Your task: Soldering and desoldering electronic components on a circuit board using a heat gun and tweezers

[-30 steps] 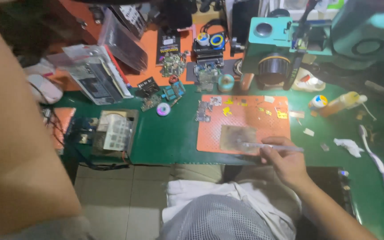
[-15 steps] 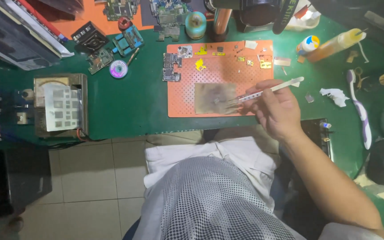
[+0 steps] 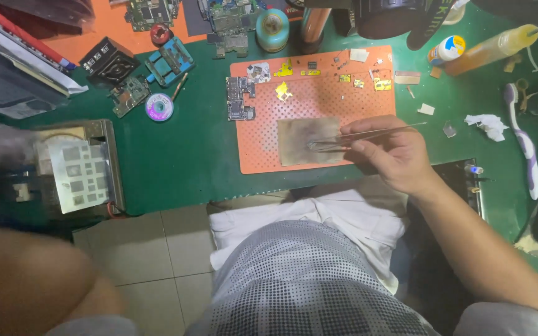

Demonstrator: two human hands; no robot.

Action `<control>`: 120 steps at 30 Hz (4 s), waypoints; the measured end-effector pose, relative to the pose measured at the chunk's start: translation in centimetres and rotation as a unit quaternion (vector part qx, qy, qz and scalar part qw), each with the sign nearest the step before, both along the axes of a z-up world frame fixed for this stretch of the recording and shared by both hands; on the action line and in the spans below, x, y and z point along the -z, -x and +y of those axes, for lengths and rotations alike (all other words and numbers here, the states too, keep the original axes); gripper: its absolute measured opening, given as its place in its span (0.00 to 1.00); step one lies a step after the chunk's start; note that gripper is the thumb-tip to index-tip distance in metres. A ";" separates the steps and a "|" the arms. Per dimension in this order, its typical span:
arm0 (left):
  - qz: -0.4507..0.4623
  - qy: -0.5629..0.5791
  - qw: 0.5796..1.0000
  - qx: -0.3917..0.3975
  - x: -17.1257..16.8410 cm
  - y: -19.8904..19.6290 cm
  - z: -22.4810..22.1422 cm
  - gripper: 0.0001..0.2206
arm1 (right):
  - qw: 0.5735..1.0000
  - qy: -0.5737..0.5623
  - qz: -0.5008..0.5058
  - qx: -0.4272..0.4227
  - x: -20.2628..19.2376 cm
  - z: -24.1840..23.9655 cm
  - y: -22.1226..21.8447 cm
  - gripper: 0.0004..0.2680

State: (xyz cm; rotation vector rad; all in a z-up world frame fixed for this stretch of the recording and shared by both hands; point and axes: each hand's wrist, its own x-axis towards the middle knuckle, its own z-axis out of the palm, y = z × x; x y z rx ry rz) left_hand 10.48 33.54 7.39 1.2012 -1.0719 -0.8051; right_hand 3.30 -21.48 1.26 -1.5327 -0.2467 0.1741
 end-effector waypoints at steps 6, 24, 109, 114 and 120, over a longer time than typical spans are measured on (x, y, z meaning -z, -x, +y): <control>-0.013 0.184 0.976 -0.112 -6.9 1.8 -25.3 0.13 | 0.990 0.127 -0.058 -0.029 0.0 -0.2 -0.4 0.06; 0.087 0.375 0.873 -0.300 -1.0 1.9 -31.3 0.17 | 0.991 0.094 -0.088 -0.033 0.5 -0.1 0.2 0.05; -0.029 0.405 0.838 -0.364 5.4 1.8 -35.7 0.18 | 0.976 0.102 -0.189 0.043 0.3 0.7 -0.1 0.03; -0.032 0.404 0.833 -0.376 5.2 2.0 -35.8 0.18 | 0.974 0.109 -0.192 0.043 0.4 0.6 -0.1 0.03; -0.012 0.406 0.836 -0.369 5.9 2.1 -35.8 0.19 | 0.975 0.101 -0.195 0.042 0.4 0.7 -0.2 0.03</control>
